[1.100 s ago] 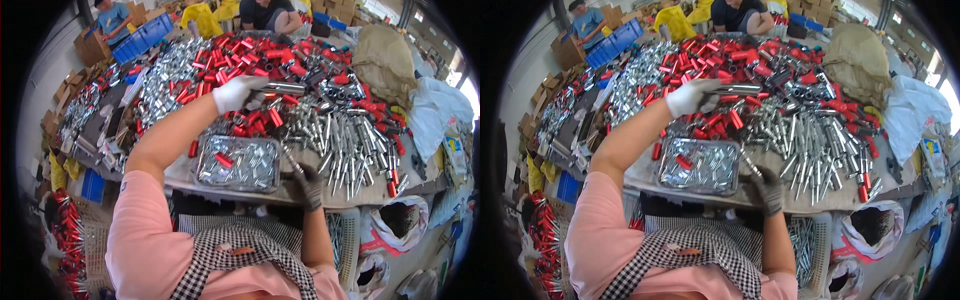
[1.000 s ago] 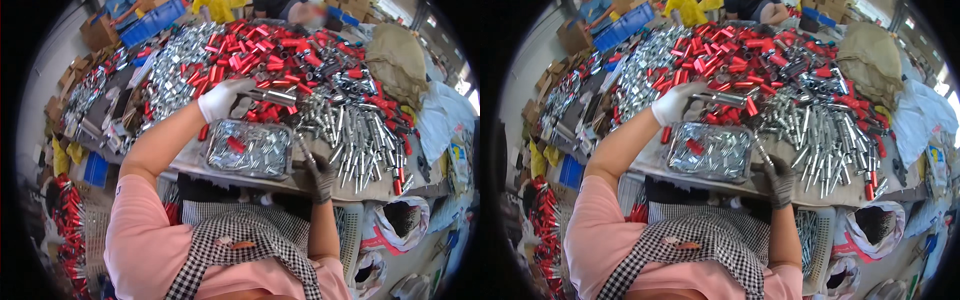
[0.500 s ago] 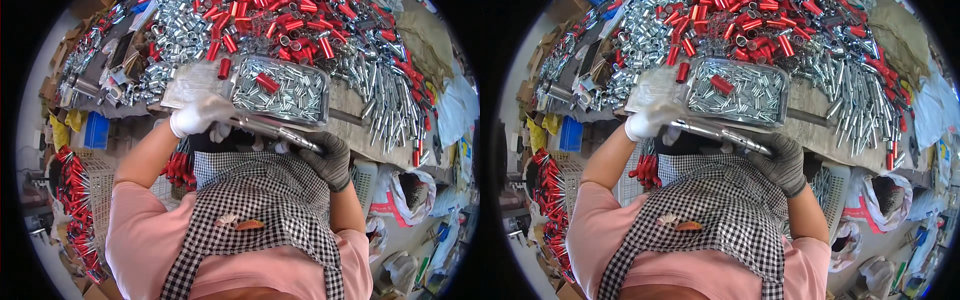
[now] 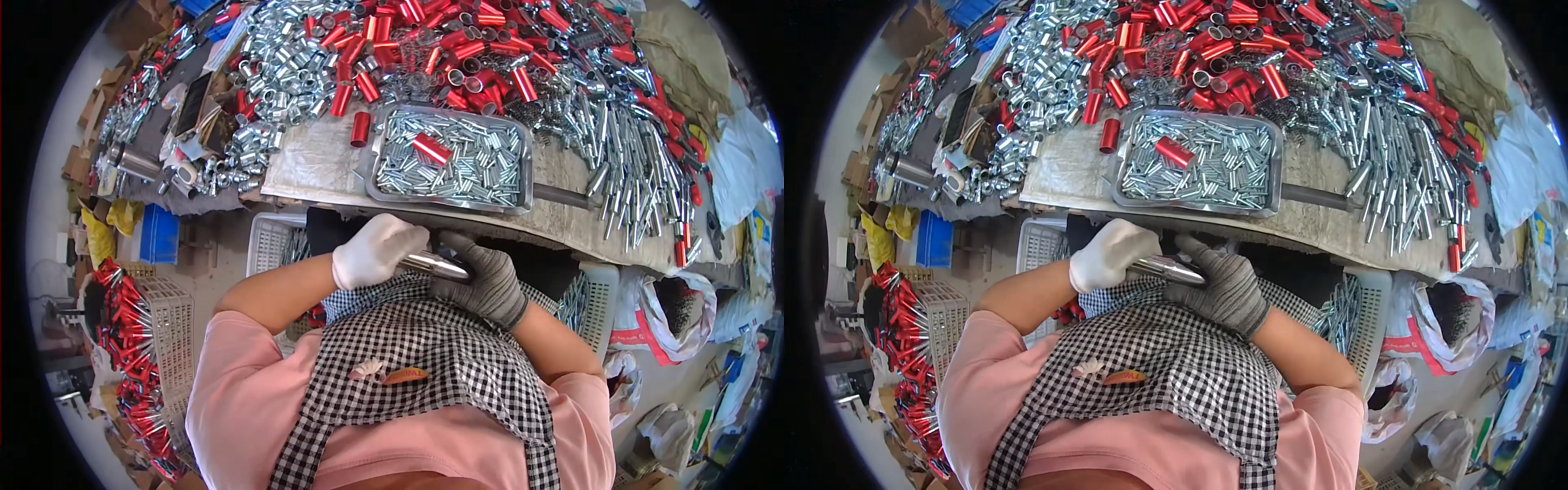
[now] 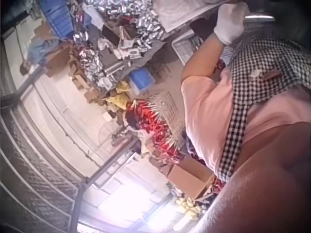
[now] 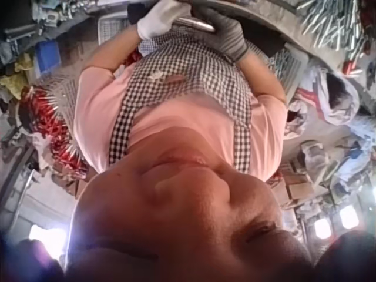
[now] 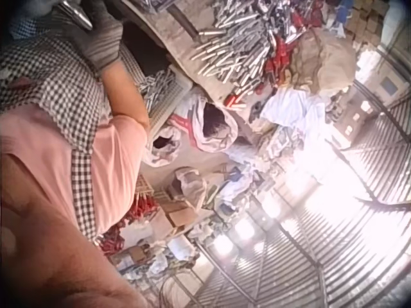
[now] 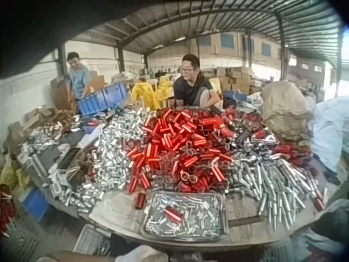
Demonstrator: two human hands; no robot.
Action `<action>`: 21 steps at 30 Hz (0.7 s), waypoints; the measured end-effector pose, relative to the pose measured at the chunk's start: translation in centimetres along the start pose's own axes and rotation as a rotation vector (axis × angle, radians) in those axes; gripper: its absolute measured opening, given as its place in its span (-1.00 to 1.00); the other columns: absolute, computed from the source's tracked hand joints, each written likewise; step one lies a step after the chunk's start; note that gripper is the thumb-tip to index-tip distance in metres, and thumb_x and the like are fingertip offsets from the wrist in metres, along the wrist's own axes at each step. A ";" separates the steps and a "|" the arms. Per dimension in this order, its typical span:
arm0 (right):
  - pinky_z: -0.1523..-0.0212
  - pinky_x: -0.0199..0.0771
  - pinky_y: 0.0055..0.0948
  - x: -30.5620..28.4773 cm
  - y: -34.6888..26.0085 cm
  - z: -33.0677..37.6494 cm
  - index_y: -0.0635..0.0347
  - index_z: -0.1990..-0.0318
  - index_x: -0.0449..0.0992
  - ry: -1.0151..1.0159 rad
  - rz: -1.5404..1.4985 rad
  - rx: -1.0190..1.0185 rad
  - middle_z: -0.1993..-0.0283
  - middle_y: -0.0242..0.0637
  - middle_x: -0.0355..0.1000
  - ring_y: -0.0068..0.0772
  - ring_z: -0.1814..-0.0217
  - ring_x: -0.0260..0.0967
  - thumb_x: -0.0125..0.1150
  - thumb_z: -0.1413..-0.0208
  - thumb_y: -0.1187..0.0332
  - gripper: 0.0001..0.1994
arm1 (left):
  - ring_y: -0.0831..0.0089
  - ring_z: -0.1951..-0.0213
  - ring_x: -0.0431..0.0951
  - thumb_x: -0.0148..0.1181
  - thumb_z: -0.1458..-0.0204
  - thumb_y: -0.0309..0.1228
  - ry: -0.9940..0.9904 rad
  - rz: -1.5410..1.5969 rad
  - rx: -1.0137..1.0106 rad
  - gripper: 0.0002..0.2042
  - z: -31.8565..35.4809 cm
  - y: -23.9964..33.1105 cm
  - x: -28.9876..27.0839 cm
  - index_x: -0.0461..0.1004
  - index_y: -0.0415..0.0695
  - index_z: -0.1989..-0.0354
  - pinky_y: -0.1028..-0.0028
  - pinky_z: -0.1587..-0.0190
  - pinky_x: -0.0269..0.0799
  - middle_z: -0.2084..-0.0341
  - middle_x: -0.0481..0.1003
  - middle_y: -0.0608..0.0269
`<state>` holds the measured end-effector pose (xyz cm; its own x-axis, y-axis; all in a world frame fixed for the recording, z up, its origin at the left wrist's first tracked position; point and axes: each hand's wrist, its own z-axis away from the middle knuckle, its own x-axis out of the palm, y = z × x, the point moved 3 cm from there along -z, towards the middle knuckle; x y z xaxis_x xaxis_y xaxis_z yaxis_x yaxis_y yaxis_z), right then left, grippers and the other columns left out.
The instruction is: Using a manual crimping tool to attach red metal sleeves to silver metal pins or rods at a workstation.
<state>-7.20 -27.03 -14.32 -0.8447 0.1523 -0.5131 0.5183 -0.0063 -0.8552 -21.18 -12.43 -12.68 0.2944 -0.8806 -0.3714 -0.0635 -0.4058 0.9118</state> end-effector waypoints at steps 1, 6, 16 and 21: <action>0.08 0.54 -0.44 0.0 0.5 0.0 0.29 -0.17 0.43 -0.061 -0.048 0.041 0.18 -0.18 0.59 -0.38 0.12 0.57 0.59 0.19 0.13 -0.25 | 0.32 0.63 0.28 -0.13 -0.30 -0.24 -0.074 -0.117 0.025 -0.64 0.0 -0.9 0.2 0.35 -0.27 0.44 0.30 0.49 0.22 0.71 0.25 0.08; 0.15 0.57 -0.45 -1.2 2.0 1.5 0.24 0.02 0.58 0.165 -0.204 0.143 0.25 -0.16 0.60 -0.38 0.22 0.59 0.49 0.04 0.15 -0.53 | 0.03 0.44 0.53 0.04 -0.11 -0.32 -0.359 -0.422 -0.243 -0.77 -6.8 1.5 -0.3 0.48 -0.20 0.49 0.17 0.38 0.40 0.52 0.48 -0.04; 0.26 0.57 -0.34 -5.0 4.3 3.8 0.20 0.12 0.61 0.368 0.012 0.204 0.36 -0.09 0.58 -0.14 0.31 0.59 0.43 0.04 0.12 -0.60 | -0.09 0.27 0.59 0.11 0.12 -0.56 -0.368 -1.049 -0.045 -0.77 -17.4 -2.7 0.5 0.51 -0.19 0.23 0.06 0.19 0.50 0.41 0.56 -0.12; 0.26 0.56 -0.29 -4.9 2.4 1.3 0.17 0.11 0.61 0.300 0.207 0.134 0.33 -0.10 0.57 -0.11 0.31 0.58 0.41 0.03 0.12 -0.61 | -0.01 0.25 0.55 0.08 -0.05 -0.43 0.086 -0.648 0.374 -0.83 -13.6 -0.1 -3.6 0.53 -0.18 0.23 0.15 0.19 0.49 0.35 0.54 0.03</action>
<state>-1.94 -29.08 -13.95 -0.6374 0.4162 -0.6484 0.6347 -0.1935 -0.7481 -9.28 -5.91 -9.10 0.4554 -0.4209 -0.7845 -0.1671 -0.9059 0.3891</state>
